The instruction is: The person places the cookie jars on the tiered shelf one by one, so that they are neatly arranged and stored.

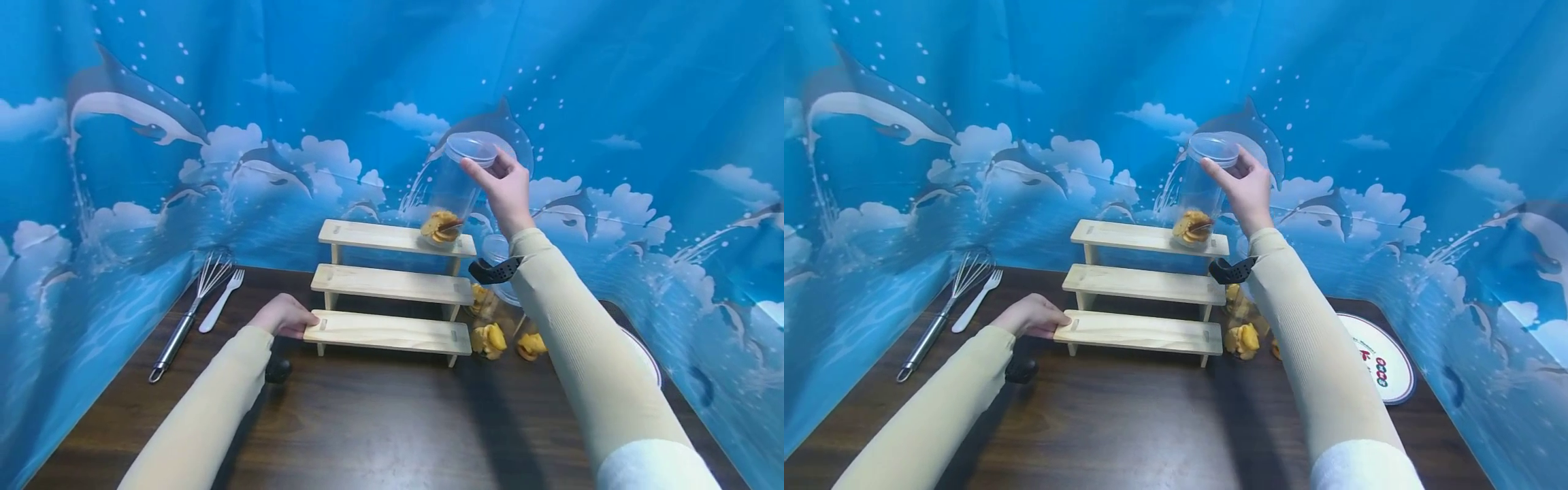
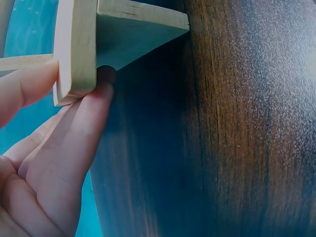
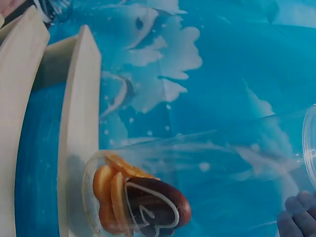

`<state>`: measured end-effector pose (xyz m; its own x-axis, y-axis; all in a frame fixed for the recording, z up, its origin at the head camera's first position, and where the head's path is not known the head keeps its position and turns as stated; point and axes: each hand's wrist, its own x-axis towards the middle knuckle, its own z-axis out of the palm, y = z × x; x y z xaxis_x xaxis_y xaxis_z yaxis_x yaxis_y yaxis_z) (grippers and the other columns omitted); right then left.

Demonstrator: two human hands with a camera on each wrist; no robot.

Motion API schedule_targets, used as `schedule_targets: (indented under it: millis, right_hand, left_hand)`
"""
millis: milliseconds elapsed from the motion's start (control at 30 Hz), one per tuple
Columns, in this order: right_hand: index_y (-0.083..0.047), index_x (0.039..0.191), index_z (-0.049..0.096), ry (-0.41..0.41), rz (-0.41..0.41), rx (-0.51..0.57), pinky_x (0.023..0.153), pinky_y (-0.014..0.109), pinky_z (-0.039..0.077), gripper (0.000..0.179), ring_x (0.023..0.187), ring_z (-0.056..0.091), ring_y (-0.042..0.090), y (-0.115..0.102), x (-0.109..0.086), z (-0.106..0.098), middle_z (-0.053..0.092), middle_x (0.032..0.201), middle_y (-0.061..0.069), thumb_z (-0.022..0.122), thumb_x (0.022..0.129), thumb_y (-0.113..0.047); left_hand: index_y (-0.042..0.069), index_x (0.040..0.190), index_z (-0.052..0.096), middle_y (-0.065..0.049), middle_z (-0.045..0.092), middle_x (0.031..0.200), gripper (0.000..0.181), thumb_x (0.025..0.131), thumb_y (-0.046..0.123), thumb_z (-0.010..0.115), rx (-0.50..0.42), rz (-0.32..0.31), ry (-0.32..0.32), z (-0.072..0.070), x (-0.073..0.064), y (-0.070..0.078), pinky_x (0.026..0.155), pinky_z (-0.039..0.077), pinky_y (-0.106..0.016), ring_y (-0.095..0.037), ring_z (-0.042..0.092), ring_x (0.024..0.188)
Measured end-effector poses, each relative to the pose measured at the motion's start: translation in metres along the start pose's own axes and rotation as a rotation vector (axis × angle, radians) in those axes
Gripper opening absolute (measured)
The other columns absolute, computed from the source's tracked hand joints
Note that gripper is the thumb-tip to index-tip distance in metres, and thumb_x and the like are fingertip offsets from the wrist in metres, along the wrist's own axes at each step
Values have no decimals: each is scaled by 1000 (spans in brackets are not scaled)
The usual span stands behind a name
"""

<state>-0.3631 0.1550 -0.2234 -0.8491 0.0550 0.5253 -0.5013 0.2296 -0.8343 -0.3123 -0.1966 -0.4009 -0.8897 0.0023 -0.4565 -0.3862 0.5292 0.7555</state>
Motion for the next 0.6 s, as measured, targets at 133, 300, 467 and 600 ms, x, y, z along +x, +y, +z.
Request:
schedule_targets:
  millis: [133,300,467,600]
  right_hand:
    - [-13,139,48,-30,2,2,106,31,40,64,124,52,14,-2,4,23,55,135,6,72,84,-34]
    - [-13,139,47,-52,7,30,103,28,42,65,124,52,13,-2,7,51,55,136,5,73,83,-34]
    - [-14,140,46,-45,42,63,105,29,41,68,125,51,12,1,10,73,54,137,4,74,82,-35]
    - [-14,141,45,-55,55,41,106,31,40,70,126,50,12,2,11,87,53,137,3,74,81,-39]
  left_hand:
    - [-14,108,61,-6,63,73,32,86,7,67,6,-2,-2,-2,0,-1,62,58,-27,-10,60,57]
    - [-13,109,62,-9,65,77,33,86,9,68,18,-18,22,-1,0,1,66,58,-29,-11,61,59]
    - [-12,108,63,-13,66,82,31,86,9,69,25,-35,29,0,2,2,67,58,-29,-14,64,62]
    - [-11,105,64,-14,67,81,28,85,8,69,35,-40,29,-1,0,4,65,58,-29,-17,65,65]
